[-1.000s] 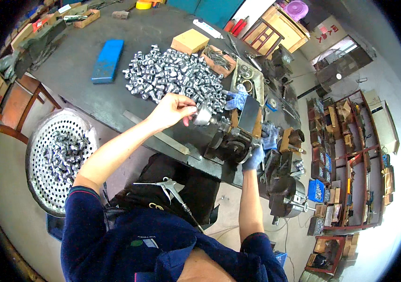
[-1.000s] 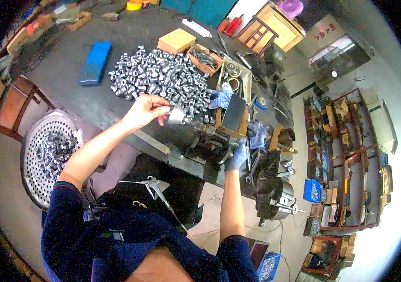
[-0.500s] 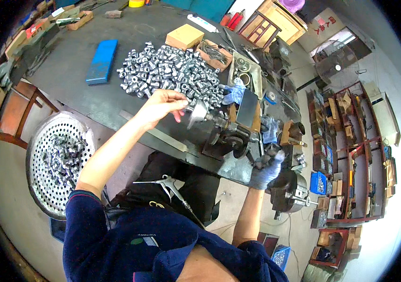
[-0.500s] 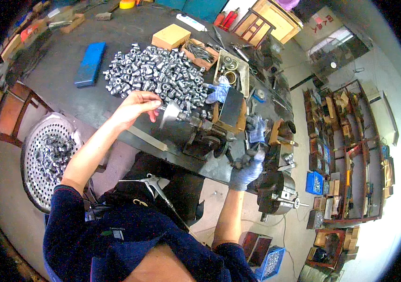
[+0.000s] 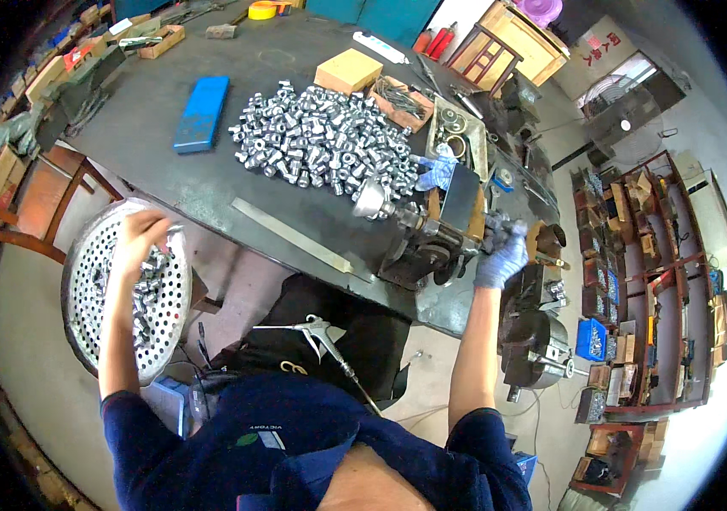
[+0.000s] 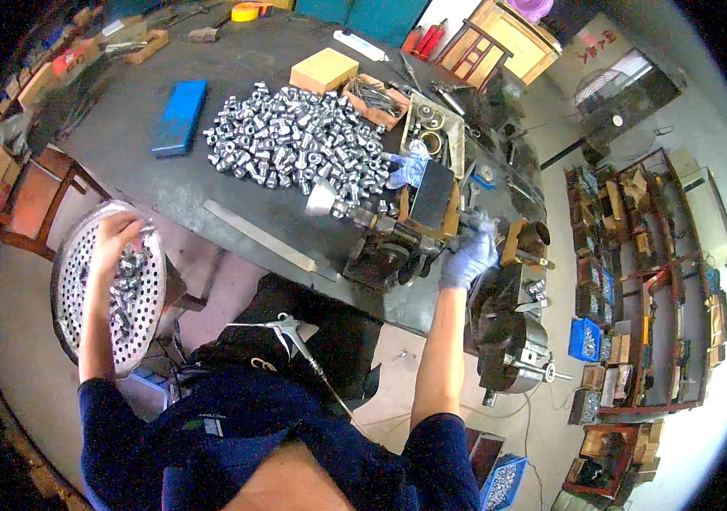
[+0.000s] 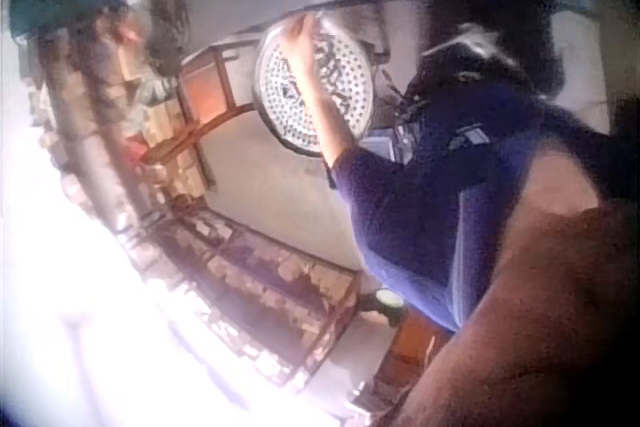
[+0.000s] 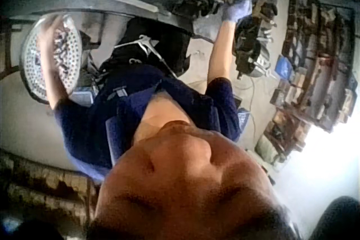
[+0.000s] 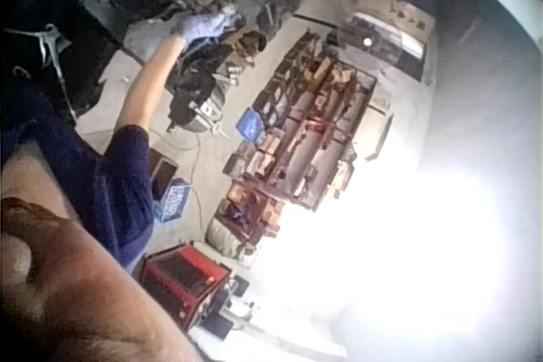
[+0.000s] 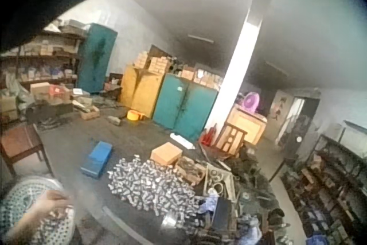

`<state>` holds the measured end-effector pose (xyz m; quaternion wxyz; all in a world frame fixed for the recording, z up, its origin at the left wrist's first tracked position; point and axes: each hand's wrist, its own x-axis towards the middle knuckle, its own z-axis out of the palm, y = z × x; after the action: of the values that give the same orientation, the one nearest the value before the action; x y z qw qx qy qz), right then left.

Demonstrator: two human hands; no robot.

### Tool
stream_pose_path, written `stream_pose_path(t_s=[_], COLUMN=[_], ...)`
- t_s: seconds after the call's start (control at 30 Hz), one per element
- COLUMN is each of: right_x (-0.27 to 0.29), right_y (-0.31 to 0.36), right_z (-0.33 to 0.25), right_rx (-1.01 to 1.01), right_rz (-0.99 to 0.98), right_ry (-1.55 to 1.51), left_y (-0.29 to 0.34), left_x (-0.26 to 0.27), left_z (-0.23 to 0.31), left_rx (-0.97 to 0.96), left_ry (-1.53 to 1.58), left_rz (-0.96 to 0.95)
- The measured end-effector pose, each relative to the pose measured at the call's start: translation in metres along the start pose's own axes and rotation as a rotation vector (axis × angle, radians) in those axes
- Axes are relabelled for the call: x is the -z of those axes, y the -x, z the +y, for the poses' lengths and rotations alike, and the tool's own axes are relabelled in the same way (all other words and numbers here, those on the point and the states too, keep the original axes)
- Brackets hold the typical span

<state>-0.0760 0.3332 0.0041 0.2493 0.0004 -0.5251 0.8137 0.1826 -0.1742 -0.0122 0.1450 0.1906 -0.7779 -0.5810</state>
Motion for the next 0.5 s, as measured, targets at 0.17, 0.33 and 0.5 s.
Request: stream_pose_path(t_s=[0.17,0.33,0.5], right_x=[0.041,0.049,0.054], right_y=[0.044,0.095,0.087], right_z=[-0.041,-0.028,0.018], right_rx=[-0.115,-0.141,-0.243], right_rz=[-0.200,-0.037,0.054], right_ry=[-0.135,0.039,0.085], left_y=[0.047,0.011,-0.058], left_x=[0.073,-0.015,-0.179], left_z=[-0.050,0.010,0.040], left_rx=[-0.204,-0.082,-0.515], left_ry=[-1.199,-0.799,-0.729], left_rz=[0.265,0.182,-0.101])
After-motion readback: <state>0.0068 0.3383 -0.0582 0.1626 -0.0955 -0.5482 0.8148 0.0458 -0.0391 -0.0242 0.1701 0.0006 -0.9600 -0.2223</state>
